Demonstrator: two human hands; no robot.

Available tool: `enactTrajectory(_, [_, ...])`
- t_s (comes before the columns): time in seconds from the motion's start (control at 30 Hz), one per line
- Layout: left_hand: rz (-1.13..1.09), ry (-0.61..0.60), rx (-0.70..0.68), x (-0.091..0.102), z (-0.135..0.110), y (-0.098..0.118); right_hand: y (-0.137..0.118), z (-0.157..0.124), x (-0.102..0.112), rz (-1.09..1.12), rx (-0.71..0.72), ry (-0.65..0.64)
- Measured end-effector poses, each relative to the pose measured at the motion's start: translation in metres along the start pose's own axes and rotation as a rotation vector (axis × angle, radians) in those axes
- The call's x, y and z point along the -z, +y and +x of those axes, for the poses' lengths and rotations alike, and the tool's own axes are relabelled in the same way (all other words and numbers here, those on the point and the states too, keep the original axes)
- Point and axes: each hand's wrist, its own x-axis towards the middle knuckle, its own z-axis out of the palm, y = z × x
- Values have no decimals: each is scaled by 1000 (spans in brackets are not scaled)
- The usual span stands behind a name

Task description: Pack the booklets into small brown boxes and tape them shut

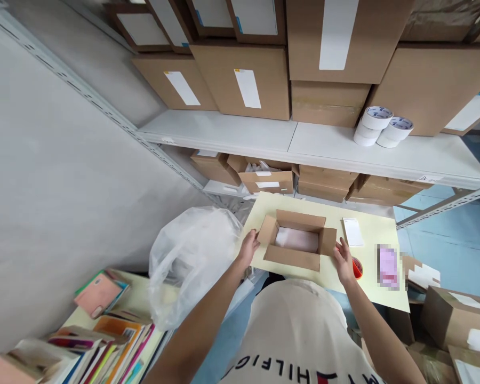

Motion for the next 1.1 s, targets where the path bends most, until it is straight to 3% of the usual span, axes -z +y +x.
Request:
enactTrajectory(0.1, [-87,-254,-50,-3,-4,-3,-14,7,3,-189,164,-296])
enactTrajectory(0.2, [105,-548,-284,5,-7,2,-28,15,5,-584,316,-602])
enactTrajectory(0.3, [383,-705,-472,17,-5,6,-35,20,7,-839,385,-736])
enactTrajectory(0.37, [435,-725,-506,21,-2,5,-35,20,10,-861,408,-750])
enactTrajectory(0.47, [357,-608,-466,13,0,0,-28,17,10,-767,411,-708])
enactTrajectory(0.53, [253,-469,-359,2,-1,-4,-20,17,7,-679,390,-622])
enactTrajectory(0.73, [-48,-21,13,-37,2,-7,2,42,-16,-389,218,-109])
enactTrajectory(0.83, [-136,71,83,-47,4,-7,-3,68,-21,-133,67,-147])
enactTrajectory(0.93, [-173,70,105,-52,2,-10,-10,88,-21,26,55,-273])
enactTrajectory(1.0, [-176,66,123,-54,0,-14,-11,91,-21,-19,122,-337])
enactTrajectory(1.1, [-176,61,144,-56,-4,-20,-6,82,-23,-255,245,-377])
